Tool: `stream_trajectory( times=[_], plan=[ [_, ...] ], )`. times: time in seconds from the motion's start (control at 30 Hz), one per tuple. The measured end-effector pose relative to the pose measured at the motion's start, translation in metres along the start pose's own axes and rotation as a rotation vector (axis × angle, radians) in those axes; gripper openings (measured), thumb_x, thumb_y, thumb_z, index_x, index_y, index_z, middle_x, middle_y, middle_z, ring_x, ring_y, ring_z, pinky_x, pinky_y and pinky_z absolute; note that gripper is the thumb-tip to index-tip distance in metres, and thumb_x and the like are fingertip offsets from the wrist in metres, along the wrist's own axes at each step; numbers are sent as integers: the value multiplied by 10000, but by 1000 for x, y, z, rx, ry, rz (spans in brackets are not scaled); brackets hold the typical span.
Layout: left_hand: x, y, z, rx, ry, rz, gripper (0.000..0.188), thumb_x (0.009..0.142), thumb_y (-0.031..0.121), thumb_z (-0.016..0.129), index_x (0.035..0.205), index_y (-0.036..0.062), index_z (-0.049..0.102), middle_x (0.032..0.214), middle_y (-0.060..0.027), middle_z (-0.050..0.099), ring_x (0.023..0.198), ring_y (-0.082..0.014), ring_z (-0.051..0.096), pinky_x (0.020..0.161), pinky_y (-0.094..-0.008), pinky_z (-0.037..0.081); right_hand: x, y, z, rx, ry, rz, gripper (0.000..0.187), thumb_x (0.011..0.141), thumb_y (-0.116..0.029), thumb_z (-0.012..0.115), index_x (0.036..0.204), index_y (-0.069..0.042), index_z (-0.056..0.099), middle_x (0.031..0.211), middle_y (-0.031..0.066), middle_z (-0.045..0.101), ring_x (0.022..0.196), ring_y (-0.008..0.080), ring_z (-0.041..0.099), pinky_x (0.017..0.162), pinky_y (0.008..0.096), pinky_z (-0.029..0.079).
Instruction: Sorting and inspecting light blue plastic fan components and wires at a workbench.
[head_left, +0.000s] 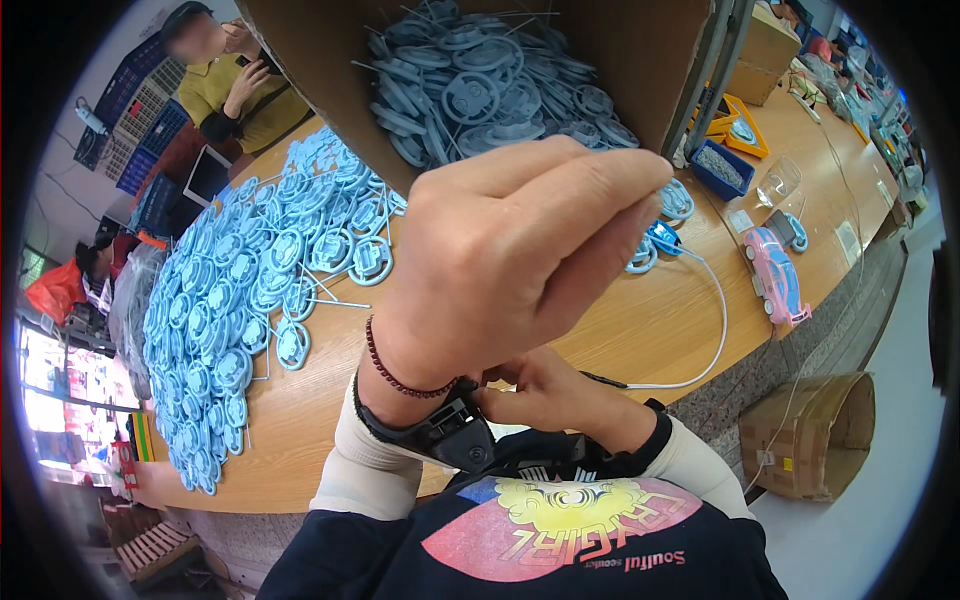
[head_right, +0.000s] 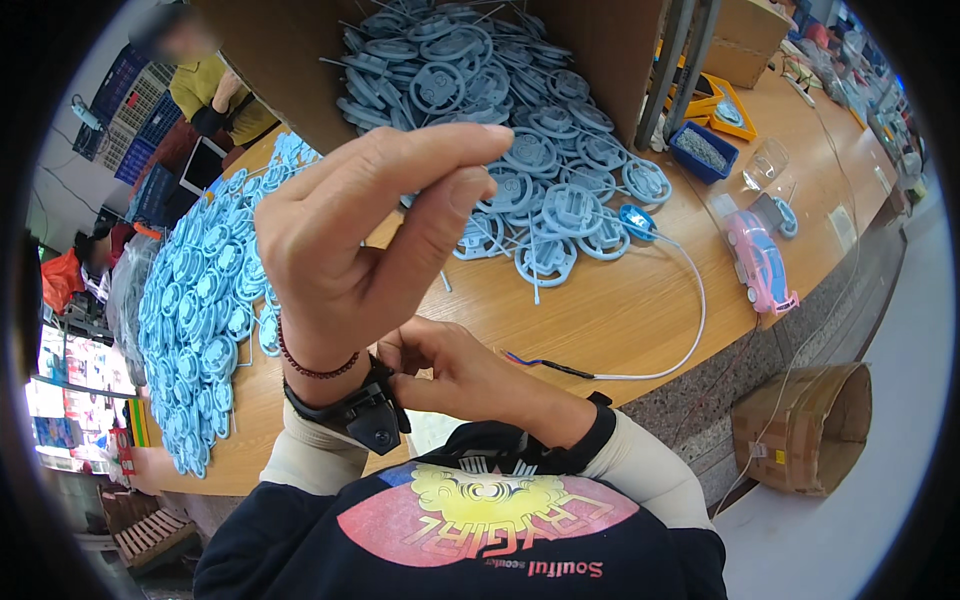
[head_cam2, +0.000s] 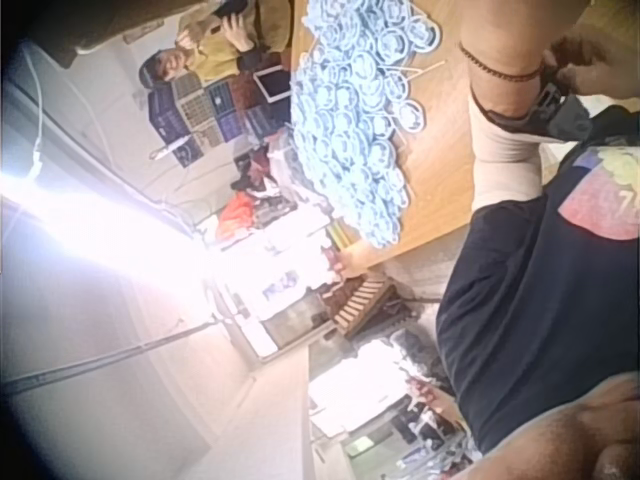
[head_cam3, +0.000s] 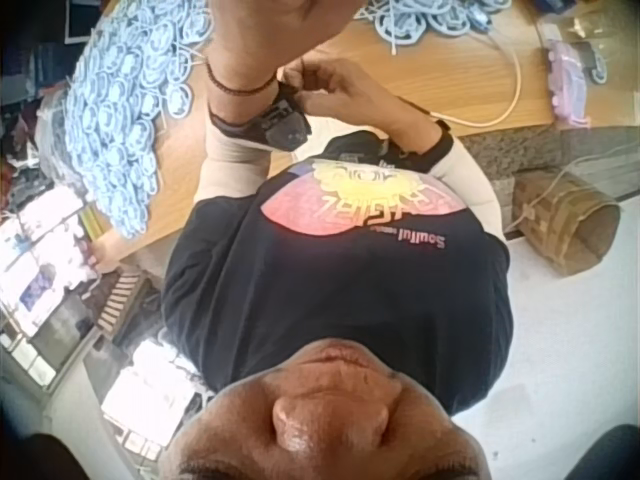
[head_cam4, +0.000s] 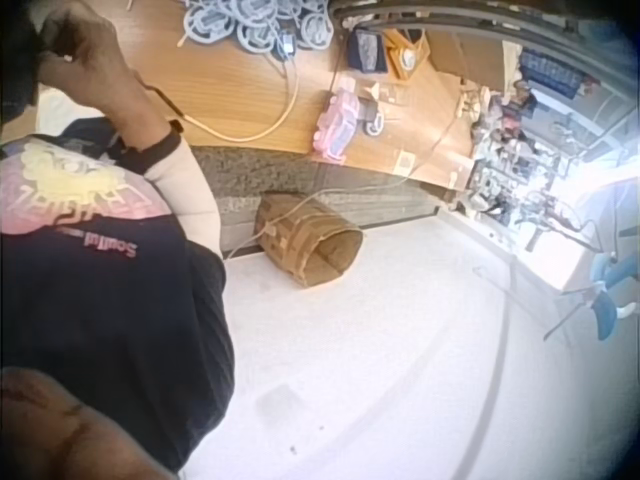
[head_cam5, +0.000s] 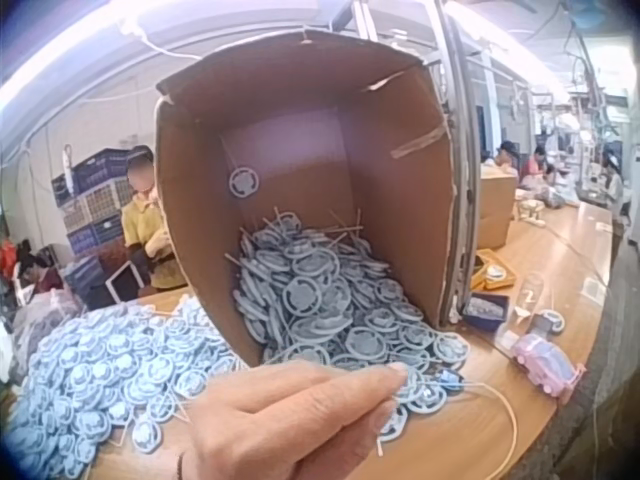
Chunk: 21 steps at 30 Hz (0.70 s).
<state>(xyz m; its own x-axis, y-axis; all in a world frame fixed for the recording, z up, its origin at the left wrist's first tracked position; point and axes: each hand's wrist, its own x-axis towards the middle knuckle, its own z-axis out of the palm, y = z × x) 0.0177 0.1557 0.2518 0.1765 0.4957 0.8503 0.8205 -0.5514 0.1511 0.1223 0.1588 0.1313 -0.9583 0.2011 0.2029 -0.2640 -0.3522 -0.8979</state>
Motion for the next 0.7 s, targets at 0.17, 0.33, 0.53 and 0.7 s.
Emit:
stream_trajectory(
  times=[0.17, 0.33, 0.53, 0.7],
  plan=[
    [0, 3, 4, -79, -8, 4, 200, 713, -51, 624, 905, 1, 645, 681, -83, 629, 568, -135, 603, 485, -209, 445, 5, 2, -10, -199, -29, 93, 109, 761, -19, 556, 850, -28, 493, 761, -23, 470, 692, 47, 459, 588, 204, 395],
    [3, 6, 3, -134, -1, 13, 199, 715, -61, 618, 906, -11, 641, 678, -89, 626, 566, -138, 602, 485, -210, 446, 5, 3, -10, -80, -74, 37, 124, 795, 3, 539, 912, -24, 507, 788, -31, 479, 712, 47, 466, 614, 213, 408],
    [1, 6, 2, -136, -20, -3, 195, 722, -62, 613, 909, -13, 641, 672, -88, 625, 566, -138, 602, 489, -209, 447, 4, 2, -11, -85, -104, 3, 128, 811, 7, 527, 932, -24, 499, 806, -32, 490, 734, 41, 461, 643, 207, 406],
    [1, 6, 2, -140, -21, -14, 196, 724, -59, 613, 913, -15, 640, 681, -90, 628, 572, -140, 608, 494, -211, 452, 4, -4, -5, -128, -63, 2, 127, 778, 24, 519, 894, -24, 500, 775, -35, 476, 712, 38, 452, 612, 205, 397]
  ],
)
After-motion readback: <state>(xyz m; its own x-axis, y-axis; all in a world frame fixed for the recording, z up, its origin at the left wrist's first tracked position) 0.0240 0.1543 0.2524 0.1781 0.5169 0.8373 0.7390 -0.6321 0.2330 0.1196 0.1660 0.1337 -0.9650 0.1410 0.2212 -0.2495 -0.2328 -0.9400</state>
